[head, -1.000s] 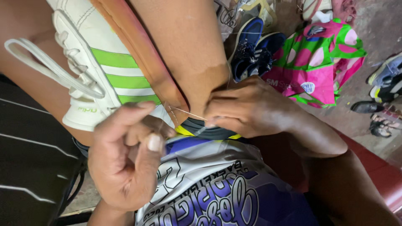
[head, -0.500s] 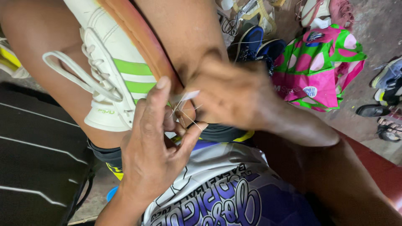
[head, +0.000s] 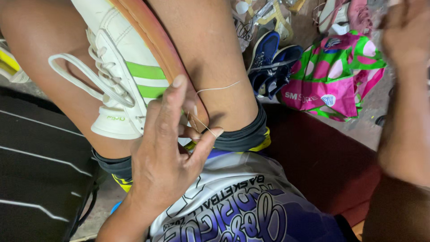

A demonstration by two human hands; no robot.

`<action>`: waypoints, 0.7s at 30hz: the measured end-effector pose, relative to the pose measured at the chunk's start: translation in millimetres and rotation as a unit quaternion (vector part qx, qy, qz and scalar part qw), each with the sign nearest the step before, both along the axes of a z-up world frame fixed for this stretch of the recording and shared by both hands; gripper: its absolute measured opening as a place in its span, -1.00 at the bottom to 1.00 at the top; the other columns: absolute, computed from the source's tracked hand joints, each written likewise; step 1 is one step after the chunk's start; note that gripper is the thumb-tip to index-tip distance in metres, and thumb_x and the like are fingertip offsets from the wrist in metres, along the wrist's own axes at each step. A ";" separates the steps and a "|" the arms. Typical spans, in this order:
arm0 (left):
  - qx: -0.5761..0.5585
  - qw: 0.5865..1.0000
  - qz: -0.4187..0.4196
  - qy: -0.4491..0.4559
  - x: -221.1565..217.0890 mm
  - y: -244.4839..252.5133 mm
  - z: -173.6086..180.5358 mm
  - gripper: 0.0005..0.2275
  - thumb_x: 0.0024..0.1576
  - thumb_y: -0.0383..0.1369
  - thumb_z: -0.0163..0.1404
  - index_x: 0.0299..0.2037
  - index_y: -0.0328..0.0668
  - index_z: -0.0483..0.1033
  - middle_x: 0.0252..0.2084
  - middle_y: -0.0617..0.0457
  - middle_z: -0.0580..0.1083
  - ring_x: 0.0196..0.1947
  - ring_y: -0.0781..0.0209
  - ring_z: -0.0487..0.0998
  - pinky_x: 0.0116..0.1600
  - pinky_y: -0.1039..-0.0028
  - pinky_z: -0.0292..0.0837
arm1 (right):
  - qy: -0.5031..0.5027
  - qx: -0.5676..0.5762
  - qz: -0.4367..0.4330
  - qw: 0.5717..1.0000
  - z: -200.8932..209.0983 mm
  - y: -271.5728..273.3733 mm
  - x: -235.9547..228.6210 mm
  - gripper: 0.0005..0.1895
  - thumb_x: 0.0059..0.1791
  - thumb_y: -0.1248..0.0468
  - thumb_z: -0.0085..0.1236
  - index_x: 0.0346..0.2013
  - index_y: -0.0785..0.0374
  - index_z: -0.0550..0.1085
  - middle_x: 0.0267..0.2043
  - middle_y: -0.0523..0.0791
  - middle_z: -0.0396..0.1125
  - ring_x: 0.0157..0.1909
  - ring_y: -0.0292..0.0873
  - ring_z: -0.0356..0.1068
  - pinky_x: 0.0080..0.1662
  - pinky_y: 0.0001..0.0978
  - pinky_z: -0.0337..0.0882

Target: The person is sitting on the floor and sewing a white sneaker with green stripes using a needle and white thread. They repeatedly push the needle through the shoe's sole and pull the thread tight to secure the stitching.

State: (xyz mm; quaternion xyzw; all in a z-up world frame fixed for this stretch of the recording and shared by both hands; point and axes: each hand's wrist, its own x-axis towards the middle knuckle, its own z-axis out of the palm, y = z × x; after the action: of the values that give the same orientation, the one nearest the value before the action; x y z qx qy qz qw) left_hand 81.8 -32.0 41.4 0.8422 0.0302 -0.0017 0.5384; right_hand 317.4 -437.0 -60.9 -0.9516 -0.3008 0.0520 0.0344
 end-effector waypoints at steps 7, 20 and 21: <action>-0.017 0.999 0.027 -0.024 4.4 -4.2 3.6 -0.23 0.11 -0.51 0.33 0.42 -0.35 0.02 0.24 -0.28 0.36 -0.09 0.15 0.60 -0.20 0.55 0.59 | 0.215 0.154 0.031 0.964 64.0 147.6 -154.5 -0.65 0.03 0.37 0.15 0.12 0.25 0.43 -0.22 0.01 0.44 -0.27 0.04 0.49 -0.22 -0.16 0.49; 0.105 0.978 0.178 -0.015 -66.7 20.4 -42.0 -0.88 0.26 -0.62 -0.01 -0.07 -0.39 0.56 -0.05 -0.17 0.48 -0.12 -0.01 0.55 0.03 0.29 0.49 | 0.476 0.437 -0.072 0.760 90.6 200.0 -159.5 -0.47 0.09 0.31 0.04 0.35 0.32 0.18 -0.24 -0.17 0.21 -0.25 -0.37 0.17 -0.12 -0.49 0.26; 0.125 0.982 0.144 0.002 -66.4 19.1 -48.8 -0.91 0.25 -0.58 0.03 -0.10 -0.38 0.57 -0.13 -0.18 0.49 -0.17 -0.05 0.55 -0.03 0.29 0.48 | 0.465 0.418 -0.049 0.779 89.7 201.0 -164.1 -0.38 0.06 0.29 0.16 0.36 0.33 0.17 -0.24 -0.16 0.20 -0.28 -0.39 0.16 -0.18 -0.53 0.26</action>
State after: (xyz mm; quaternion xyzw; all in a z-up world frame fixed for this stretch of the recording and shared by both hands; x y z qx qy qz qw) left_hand 15.3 -12.9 -7.5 0.8896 0.1522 0.0773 0.4237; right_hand 153.3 -235.9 28.8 -0.7175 -0.1930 0.3554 0.5671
